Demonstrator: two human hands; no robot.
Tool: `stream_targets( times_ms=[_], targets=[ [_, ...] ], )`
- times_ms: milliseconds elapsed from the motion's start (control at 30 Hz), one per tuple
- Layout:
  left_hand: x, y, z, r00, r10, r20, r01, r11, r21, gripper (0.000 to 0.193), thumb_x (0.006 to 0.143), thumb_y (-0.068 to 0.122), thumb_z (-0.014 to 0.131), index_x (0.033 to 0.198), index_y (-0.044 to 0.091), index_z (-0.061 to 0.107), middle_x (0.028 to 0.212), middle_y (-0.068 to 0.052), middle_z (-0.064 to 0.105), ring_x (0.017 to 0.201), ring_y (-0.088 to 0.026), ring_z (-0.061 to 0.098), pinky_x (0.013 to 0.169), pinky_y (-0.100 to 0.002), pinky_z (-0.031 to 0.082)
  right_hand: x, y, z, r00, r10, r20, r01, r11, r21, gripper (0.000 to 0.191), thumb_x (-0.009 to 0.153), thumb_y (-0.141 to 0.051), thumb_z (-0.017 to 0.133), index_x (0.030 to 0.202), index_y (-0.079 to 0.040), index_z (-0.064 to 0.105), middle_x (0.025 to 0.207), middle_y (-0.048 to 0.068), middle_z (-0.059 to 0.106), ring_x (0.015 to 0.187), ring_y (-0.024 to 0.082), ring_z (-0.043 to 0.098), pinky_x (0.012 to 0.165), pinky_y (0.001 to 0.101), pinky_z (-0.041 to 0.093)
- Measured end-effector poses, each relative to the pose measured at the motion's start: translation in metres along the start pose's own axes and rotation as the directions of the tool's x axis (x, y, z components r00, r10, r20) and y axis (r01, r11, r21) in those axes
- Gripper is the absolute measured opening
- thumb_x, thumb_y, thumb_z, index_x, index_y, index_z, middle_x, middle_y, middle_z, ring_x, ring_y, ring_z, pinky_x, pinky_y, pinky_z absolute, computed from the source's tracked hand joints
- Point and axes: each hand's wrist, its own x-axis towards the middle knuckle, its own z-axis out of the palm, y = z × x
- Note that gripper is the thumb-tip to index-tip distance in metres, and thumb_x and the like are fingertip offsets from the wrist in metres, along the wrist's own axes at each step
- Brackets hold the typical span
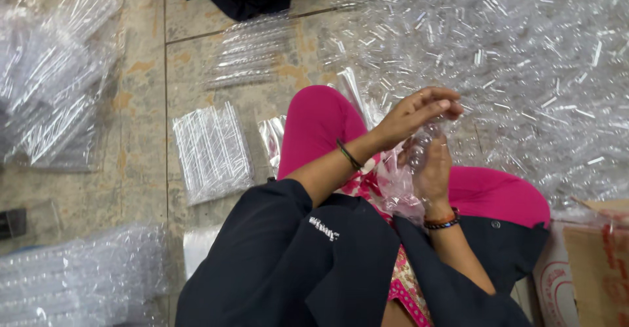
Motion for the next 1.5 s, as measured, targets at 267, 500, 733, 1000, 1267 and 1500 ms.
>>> stream_targets(
  times_ms=[267, 500, 733, 1000, 1267, 1500],
  targets=[
    [-0.011, -0.003, -0.013, 0.985, -0.169, 0.015, 0.169, 0.967, -0.191, 0.05, 0.105, 0.016, 0.065, 0.15, -0.002, 0.051, 0.122, -0.015, 0.071, 0.117, -0.023, 0.067, 0.105, -0.038, 0.054, -0.008, -0.019, 0.017, 0.981, 0.193, 0.011, -0.193, 0.974, 0.116, 0.043, 0.109, -0.043, 0.049, 0.124, -0.003, 0.054, 0.093, 0.008, 0.063, 0.073, 0.016, 0.063, 0.066, 0.0308, 0.054],
    [-0.021, -0.039, 0.014, 0.861, -0.42, -0.286, 0.455, 0.888, 0.069, 0.051, 0.106, 0.03, 0.055, 0.142, -0.003, 0.045, 0.12, -0.021, 0.072, 0.068, -0.035, 0.052, 0.061, -0.049, 0.038, 0.0, -0.009, 0.004, 0.936, -0.348, 0.046, 0.331, 0.829, -0.451, 0.046, 0.117, -0.03, 0.048, 0.142, 0.008, 0.043, 0.123, 0.016, 0.065, 0.106, 0.018, 0.058, 0.084, 0.0315, 0.049],
    [0.004, -0.045, -0.042, 0.937, 0.072, -0.341, -0.078, 0.997, -0.004, 0.058, 0.111, 0.053, 0.048, 0.131, -0.001, 0.055, 0.107, -0.013, 0.07, 0.095, -0.019, 0.07, 0.087, -0.033, 0.058, -0.003, 0.005, -0.009, 0.983, 0.18, -0.031, -0.181, 0.983, -0.019, 0.044, 0.109, -0.041, 0.053, 0.137, -0.008, 0.054, 0.095, 0.007, 0.065, 0.078, 0.015, 0.064, 0.067, 0.0293, 0.054],
    [-0.048, -0.049, -0.007, 0.968, 0.206, 0.144, -0.251, 0.809, 0.531, 0.039, 0.117, 0.052, 0.036, 0.117, 0.013, 0.042, 0.096, -0.011, 0.069, 0.097, -0.024, 0.068, 0.091, -0.035, 0.057, 0.067, -0.039, -0.068, 0.928, -0.019, -0.372, 0.22, 0.835, 0.505, 0.055, 0.113, -0.053, 0.052, 0.151, -0.013, 0.052, 0.102, 0.006, 0.062, 0.085, 0.017, 0.062, 0.077, 0.0329, 0.054],
    [-0.062, -0.039, 0.018, 0.987, -0.08, -0.138, 0.152, 0.729, 0.667, 0.094, 0.1, 0.057, 0.034, 0.163, -0.004, -0.002, 0.075, -0.012, 0.065, 0.071, -0.028, 0.07, 0.07, -0.041, 0.054, 0.044, -0.002, -0.013, 0.944, -0.072, -0.323, 0.15, 0.963, 0.225, 0.057, 0.112, -0.045, 0.051, 0.156, -0.014, 0.033, 0.102, 0.009, 0.063, 0.087, 0.019, 0.063, 0.078, 0.0358, 0.056],
    [-0.059, -0.08, 0.008, 0.957, 0.058, -0.285, 0.129, 0.793, 0.595, 0.085, 0.11, 0.058, 0.032, 0.166, 0.002, 0.002, 0.146, -0.025, 0.053, 0.129, -0.038, 0.058, 0.108, -0.041, 0.046, 0.031, 0.051, -0.008, 0.953, -0.227, -0.201, 0.204, 0.971, -0.128, 0.054, 0.118, -0.028, 0.049, 0.163, -0.007, 0.027, 0.119, 0.008, 0.065, 0.106, 0.016, 0.063, 0.093, 0.0303, 0.055]
  ],
)
